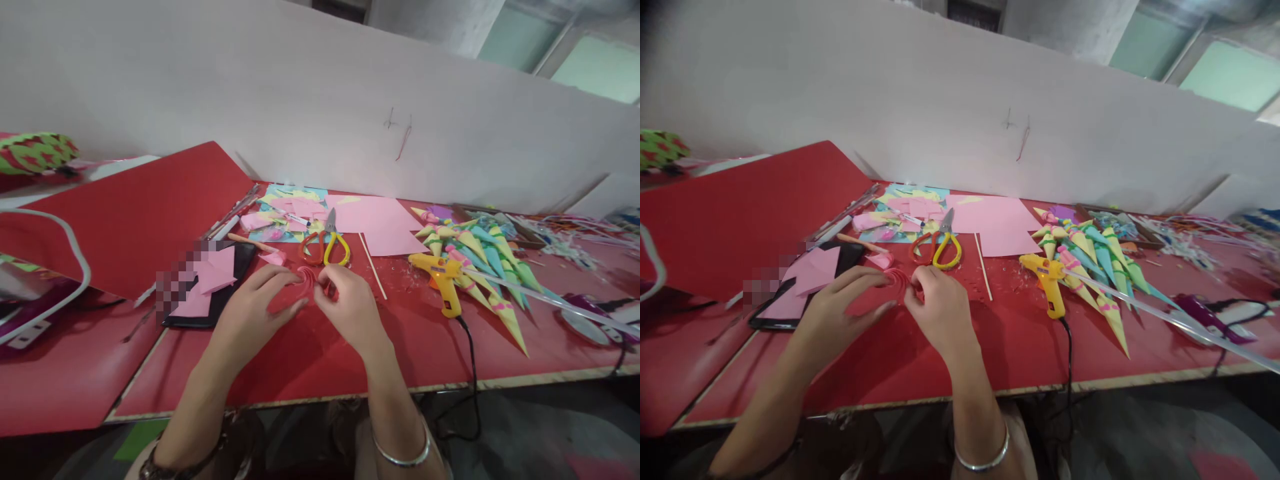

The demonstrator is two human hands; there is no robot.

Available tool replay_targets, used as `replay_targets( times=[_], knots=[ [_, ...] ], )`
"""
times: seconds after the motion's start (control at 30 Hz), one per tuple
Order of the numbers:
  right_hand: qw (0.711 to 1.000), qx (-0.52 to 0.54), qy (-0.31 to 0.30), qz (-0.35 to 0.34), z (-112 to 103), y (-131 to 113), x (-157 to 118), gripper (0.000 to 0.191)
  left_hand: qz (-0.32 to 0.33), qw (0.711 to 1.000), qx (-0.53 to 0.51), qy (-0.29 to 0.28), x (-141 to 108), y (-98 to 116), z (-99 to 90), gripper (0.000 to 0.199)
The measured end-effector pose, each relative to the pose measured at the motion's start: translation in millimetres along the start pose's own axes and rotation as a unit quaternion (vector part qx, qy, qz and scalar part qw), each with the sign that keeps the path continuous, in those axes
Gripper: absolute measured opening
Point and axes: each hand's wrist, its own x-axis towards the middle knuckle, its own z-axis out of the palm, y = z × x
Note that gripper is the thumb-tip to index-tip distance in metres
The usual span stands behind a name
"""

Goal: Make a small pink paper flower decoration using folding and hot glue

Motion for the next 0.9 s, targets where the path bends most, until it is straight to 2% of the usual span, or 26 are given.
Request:
replay_targets(
  times=[0.33,0.6,0.9],
  knots=[
    [1.000,0.015,-0.008,0.021,-2.8,2.8,0.7,0.011,-0.028,0.998,0.055,-0.032,0.7,-5.2,-1.2,0.016],
    [0.993,-0.071,-0.018,0.089,-3.0,6.8,-1.1,0.012,-0.144,0.984,0.101,-0.020,-2.8,-17.5,-9.1,0.015],
    [0.963,-0.214,-0.109,0.120,-0.3,8.1,0.1,0.011,-0.245,0.958,0.113,-0.101,4.2,-13.9,-17.5,0.027]
  ],
)
